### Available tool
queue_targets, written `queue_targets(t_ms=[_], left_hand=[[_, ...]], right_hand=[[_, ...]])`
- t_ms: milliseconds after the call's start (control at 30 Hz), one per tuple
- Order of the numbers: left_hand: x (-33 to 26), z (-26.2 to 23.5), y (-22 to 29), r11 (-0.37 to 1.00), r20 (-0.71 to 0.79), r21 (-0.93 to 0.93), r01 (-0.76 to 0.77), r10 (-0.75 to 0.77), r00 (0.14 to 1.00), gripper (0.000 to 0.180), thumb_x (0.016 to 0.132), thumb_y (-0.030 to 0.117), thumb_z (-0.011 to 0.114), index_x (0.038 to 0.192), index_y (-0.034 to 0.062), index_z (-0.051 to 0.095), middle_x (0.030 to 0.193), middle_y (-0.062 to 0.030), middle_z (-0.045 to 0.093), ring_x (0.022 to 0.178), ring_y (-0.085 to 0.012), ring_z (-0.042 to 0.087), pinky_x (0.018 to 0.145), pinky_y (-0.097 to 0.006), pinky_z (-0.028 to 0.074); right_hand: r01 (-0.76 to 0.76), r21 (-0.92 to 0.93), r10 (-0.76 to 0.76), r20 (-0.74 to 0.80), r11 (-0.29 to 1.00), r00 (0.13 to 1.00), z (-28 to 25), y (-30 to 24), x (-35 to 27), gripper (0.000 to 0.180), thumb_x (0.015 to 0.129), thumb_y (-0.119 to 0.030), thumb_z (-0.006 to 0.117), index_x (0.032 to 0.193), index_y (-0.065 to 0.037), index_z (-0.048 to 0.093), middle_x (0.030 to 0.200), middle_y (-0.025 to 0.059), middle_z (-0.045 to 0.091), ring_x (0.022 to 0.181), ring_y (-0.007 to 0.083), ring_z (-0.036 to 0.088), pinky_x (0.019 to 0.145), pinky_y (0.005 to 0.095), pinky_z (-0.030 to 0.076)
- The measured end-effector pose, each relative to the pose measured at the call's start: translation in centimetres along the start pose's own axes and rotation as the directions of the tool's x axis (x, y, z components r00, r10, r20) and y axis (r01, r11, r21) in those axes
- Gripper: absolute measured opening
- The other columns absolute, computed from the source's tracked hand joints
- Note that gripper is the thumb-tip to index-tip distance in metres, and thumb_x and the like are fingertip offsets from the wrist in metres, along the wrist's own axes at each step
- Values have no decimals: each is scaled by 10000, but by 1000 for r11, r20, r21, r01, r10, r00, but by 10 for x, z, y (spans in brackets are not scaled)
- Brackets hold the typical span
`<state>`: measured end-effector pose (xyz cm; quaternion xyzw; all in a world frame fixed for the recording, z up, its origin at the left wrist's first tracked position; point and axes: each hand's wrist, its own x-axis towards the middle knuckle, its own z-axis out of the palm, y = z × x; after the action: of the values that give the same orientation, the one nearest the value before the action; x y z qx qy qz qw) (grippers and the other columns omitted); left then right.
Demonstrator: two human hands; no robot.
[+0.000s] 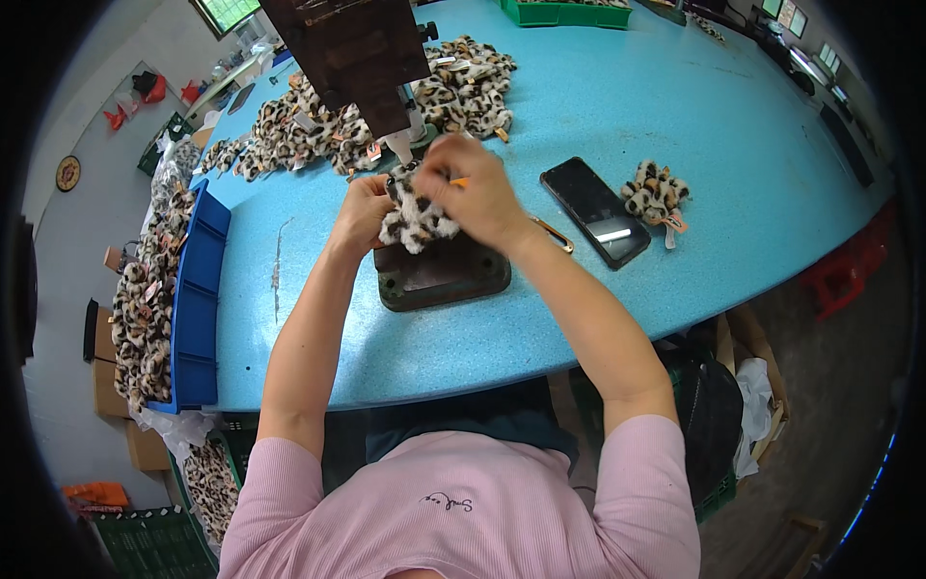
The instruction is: The person attaches plastic eyes onto plush toys using a press machine by positioning each toy under the machine nozzle and pulling the lever, then sorts the plush toys into a bin.
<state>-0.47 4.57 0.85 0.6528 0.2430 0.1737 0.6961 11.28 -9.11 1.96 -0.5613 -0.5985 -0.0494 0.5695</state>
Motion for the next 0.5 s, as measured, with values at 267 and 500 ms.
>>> queue_targets(t_ms=[267, 500], left_hand=[[4, 7, -6, 999, -22, 28, -42, 43, 999, 123, 729, -11, 581, 848, -39, 595, 690, -78, 609, 522, -118, 583, 409, -240, 468], [0, 9, 3, 999, -3, 51, 11, -11, 1000, 118, 736, -21, 581, 851, -44, 590, 714, -96, 614, 555, -140, 600, 445, -266, 497]], right_hand=[[-182, 252, 202, -56, 951, 978, 0, 7, -8, 69, 801, -84, 571, 792, -21, 544, 938, 14, 493, 710, 73, 485, 648, 199, 409], [-593, 350, 529, 268, 725, 805, 4, 19, 20, 94, 806, -102, 579, 853, -28, 612, 685, -39, 529, 641, 29, 463, 552, 180, 388]])
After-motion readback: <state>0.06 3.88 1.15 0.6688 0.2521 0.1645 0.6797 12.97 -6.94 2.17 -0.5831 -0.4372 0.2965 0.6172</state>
